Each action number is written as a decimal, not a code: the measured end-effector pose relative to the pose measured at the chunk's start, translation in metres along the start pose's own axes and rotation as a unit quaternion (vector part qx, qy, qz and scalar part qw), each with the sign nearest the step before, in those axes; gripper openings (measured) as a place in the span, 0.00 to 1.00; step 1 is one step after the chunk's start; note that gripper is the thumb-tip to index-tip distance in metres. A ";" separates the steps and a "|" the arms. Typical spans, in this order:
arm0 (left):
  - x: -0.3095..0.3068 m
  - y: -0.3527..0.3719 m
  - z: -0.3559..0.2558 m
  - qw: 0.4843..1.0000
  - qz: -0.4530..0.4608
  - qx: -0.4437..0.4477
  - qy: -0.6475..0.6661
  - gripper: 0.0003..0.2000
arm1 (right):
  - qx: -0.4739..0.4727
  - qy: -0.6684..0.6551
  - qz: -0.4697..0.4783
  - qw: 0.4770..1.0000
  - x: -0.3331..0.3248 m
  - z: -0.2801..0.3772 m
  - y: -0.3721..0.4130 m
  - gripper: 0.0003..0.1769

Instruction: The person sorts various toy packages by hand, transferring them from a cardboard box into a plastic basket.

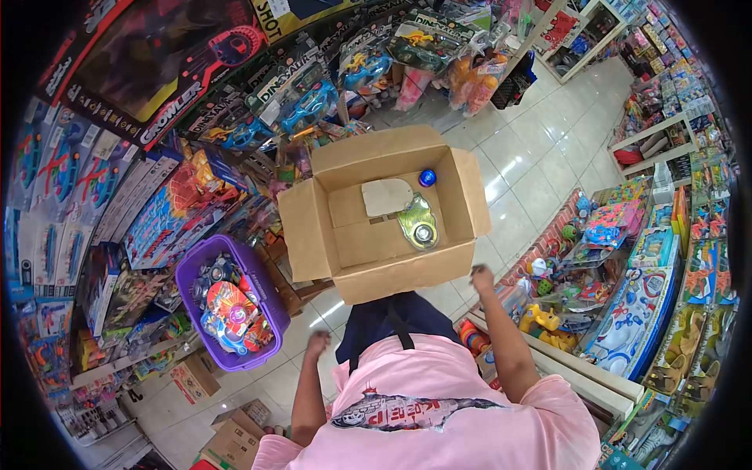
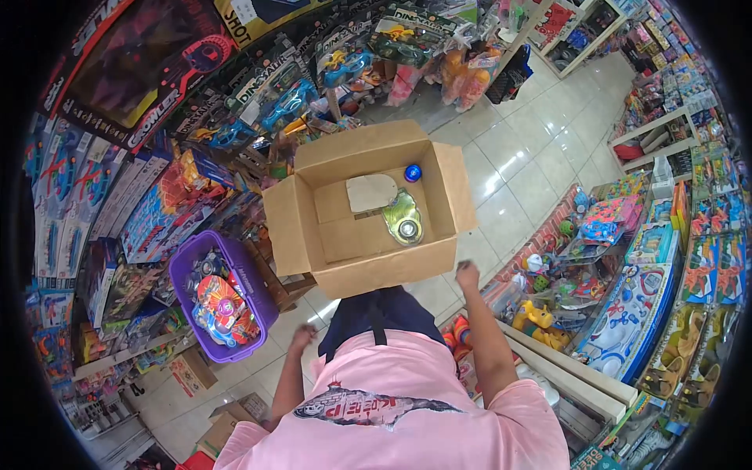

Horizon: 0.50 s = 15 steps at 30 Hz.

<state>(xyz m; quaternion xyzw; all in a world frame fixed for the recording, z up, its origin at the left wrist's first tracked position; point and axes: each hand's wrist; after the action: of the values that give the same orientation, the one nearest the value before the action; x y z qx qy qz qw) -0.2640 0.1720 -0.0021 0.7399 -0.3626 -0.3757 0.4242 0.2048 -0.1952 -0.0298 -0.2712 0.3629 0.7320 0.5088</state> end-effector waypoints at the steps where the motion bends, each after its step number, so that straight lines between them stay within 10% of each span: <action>1: -0.008 -0.016 -0.017 0.996 -0.019 0.048 0.078 0.17 | -0.026 -0.020 -0.109 0.994 -0.011 0.017 -0.012 0.10; 5: -0.030 0.086 -0.185 0.875 -0.299 0.271 0.268 0.12 | -0.109 -0.103 -0.280 0.948 -0.092 0.189 -0.014 0.07; 8: -0.030 0.100 -0.236 0.820 -0.339 0.356 0.292 0.11 | -0.160 -0.208 -0.274 0.925 -0.098 0.257 -0.021 0.06; 11: -0.010 0.105 -0.292 0.820 -0.340 0.444 0.121 0.11 | -0.194 -0.279 -0.052 0.939 -0.083 0.285 -0.035 0.08; 15: 0.047 0.072 -0.345 0.918 -0.103 0.376 0.068 0.12 | -0.118 -0.256 0.131 0.950 -0.034 0.279 -0.076 0.12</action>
<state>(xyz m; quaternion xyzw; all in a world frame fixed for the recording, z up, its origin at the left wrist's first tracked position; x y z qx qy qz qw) 0.0392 0.2274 0.1743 0.9020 -0.3688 -0.2022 0.0975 0.2795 0.0279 0.1409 -0.0826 0.1640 0.8749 0.4482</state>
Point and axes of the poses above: each hand's wrist, its own y-axis away from the middle knuckle, its own x-axis out of the palm, z = x × y, and after that the axes turned 9 degrees about -x, right-handed
